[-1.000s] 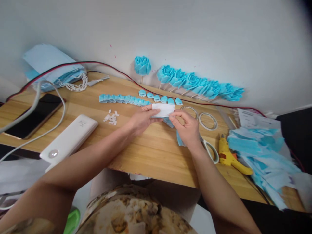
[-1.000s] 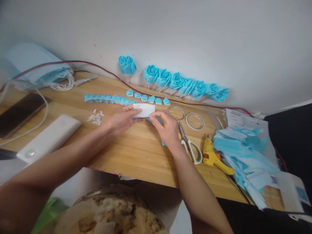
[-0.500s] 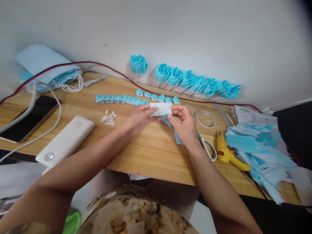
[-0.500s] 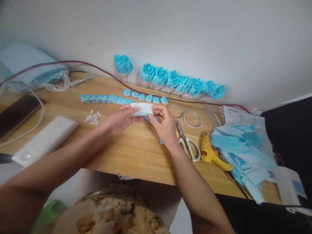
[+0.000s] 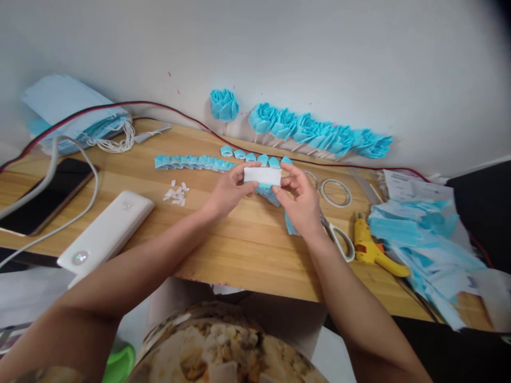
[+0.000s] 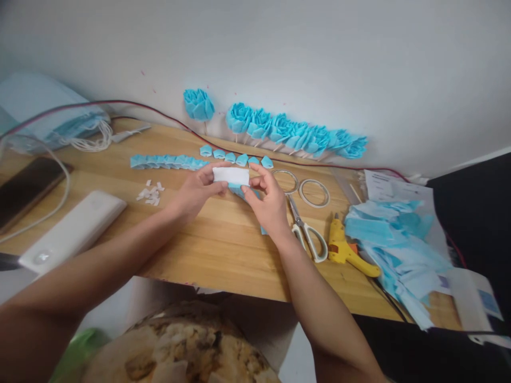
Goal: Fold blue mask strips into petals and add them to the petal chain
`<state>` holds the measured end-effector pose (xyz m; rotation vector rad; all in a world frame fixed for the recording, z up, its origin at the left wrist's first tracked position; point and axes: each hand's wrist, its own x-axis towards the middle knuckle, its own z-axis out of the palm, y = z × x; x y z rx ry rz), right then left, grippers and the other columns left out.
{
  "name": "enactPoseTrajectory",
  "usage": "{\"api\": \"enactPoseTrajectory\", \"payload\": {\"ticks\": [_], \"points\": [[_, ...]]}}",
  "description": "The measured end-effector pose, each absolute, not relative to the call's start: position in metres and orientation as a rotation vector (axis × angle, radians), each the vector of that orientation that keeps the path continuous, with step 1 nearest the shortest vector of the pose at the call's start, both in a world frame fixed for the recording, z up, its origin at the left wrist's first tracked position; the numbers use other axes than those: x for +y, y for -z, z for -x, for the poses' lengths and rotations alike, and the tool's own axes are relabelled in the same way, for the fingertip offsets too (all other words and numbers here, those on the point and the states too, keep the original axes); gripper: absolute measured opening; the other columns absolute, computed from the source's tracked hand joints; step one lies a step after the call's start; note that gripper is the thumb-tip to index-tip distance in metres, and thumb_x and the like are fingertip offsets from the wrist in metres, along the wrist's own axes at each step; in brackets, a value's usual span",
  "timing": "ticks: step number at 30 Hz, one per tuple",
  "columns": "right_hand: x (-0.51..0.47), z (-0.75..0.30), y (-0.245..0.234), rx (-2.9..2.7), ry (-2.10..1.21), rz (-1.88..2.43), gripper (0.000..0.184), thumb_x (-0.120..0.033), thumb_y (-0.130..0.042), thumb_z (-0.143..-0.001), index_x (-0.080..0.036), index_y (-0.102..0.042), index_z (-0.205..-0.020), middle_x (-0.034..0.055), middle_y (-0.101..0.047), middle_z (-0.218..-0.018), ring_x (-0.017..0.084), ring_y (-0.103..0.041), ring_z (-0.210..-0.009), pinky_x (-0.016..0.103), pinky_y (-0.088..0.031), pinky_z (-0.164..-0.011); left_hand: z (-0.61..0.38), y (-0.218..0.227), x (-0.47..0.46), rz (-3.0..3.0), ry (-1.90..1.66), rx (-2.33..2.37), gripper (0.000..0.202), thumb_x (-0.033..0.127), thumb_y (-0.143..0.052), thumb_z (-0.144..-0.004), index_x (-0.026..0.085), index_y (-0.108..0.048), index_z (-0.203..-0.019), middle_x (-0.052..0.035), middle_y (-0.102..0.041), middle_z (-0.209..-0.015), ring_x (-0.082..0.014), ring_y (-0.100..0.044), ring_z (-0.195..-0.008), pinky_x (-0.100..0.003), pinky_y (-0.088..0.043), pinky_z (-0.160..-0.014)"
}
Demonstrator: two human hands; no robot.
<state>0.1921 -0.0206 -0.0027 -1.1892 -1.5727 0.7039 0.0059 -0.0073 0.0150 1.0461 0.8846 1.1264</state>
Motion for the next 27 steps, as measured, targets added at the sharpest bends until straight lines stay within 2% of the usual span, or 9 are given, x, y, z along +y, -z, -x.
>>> {"api": "enactPoseTrajectory", "payload": {"ticks": [4,6,8,10,13,15,18,22,27], "points": [[-0.017,-0.195,0.006,-1.598,-0.918,1.090,0.068,-0.041,-0.070,-0.087,-0.031,-0.044,-0.149,0.0024,-0.074,-0.100,0.022,-0.072,-0.092,0.041,-0.061,-0.082,-0.007,-0.014,-0.007,-1.105,-1.128,0.874,0.042,0.010,-0.070,-0.074,0.015,-0.070,-0.116,-0.0035,-0.071,-0.096,-0.0112,-0.057,-0.076,-0.024,-0.044,-0.070],[-0.016,-0.195,0.008,-1.589,-0.988,1.100,0.070,-0.041,-0.072,-0.085,-0.032,-0.044,-0.149,0.0028,-0.075,-0.102,0.022,-0.072,-0.092,0.040,-0.062,-0.081,-0.008,-0.014,-0.008,-1.138,-1.129,0.870,0.041,0.008,-0.069,-0.073,0.016,-0.070,-0.113,-0.0045,-0.073,-0.101,-0.0130,-0.060,-0.084,-0.025,-0.045,-0.076],[-0.017,-0.194,0.007,-1.565,-1.017,1.136,0.065,-0.038,-0.073,-0.084,-0.030,-0.051,-0.144,0.0033,-0.076,-0.103,0.022,-0.072,-0.092,0.041,-0.062,-0.082,-0.008,-0.015,-0.009,-1.162,-1.136,0.873,0.041,0.006,-0.070,-0.072,0.017,-0.071,-0.112,-0.0048,-0.073,-0.105,-0.0144,-0.062,-0.090,-0.025,-0.045,-0.081],[-0.018,-0.193,0.006,-1.544,-1.031,1.151,0.056,-0.035,-0.072,-0.084,-0.028,-0.058,-0.138,0.0049,-0.077,-0.109,0.022,-0.072,-0.097,0.042,-0.061,-0.086,-0.008,-0.016,-0.009,-1.162,-1.153,0.865,0.042,0.006,-0.071,-0.073,0.017,-0.070,-0.113,-0.0039,-0.072,-0.100,-0.0144,-0.062,-0.088,-0.026,-0.045,-0.080],[-0.019,-0.192,0.003,-1.511,-1.021,1.124,0.048,-0.032,-0.070,-0.084,-0.026,-0.062,-0.131,0.0066,-0.075,-0.121,0.023,-0.071,-0.108,0.043,-0.059,-0.095,-0.007,-0.017,-0.008,-1.065,-1.224,0.839,0.050,0.014,-0.075,-0.076,0.021,-0.065,-0.124,-0.0015,-0.070,-0.092,-0.0137,-0.061,-0.082,-0.027,-0.046,-0.078],[-0.019,-0.192,0.002,-1.501,-0.976,1.114,0.044,-0.031,-0.068,-0.086,-0.027,-0.063,-0.129,0.0057,-0.074,-0.124,0.022,-0.070,-0.110,0.043,-0.059,-0.096,-0.008,-0.015,-0.008,-0.958,-1.239,0.813,0.052,0.022,-0.080,-0.077,0.023,-0.064,-0.127,-0.0011,-0.070,-0.093,-0.0135,-0.061,-0.080,-0.028,-0.047,-0.077],[-0.019,-0.192,0.002,-1.519,-0.904,1.121,0.044,-0.031,-0.067,-0.087,-0.028,-0.062,-0.131,0.0047,-0.075,-0.119,0.022,-0.071,-0.105,0.041,-0.062,-0.089,-0.013,-0.010,-0.011,-0.848,-1.093,0.770,0.037,0.030,-0.083,-0.076,0.019,-0.071,-0.110,-0.0022,-0.071,-0.092,-0.0126,-0.062,-0.077,-0.028,-0.047,-0.073],[-0.021,-0.190,0.003,-1.579,-0.847,1.127,0.048,-0.032,-0.067,-0.088,-0.028,-0.058,-0.136,0.0041,-0.075,-0.108,0.022,-0.072,-0.096,0.041,-0.062,-0.084,-0.018,-0.004,-0.016,-0.761,-0.947,0.795,0.018,0.026,-0.083,-0.077,0.013,-0.074,-0.085,-0.0030,-0.072,-0.080,-0.0112,-0.062,-0.073,-0.026,-0.047,-0.072],[-0.020,-0.197,-0.001,-1.649,-0.749,1.105,0.043,-0.038,-0.055,-0.098,-0.032,-0.054,-0.140,0.0032,-0.072,-0.095,0.021,-0.071,-0.086,0.041,-0.062,-0.080,-0.012,-0.008,-0.012,-0.640,-1.027,0.802,0.016,0.022,-0.078,-0.082,0.013,-0.067,-0.074,-0.0016,-0.068,-0.070,-0.0124,-0.065,-0.071,-0.028,-0.049,-0.073]]}}
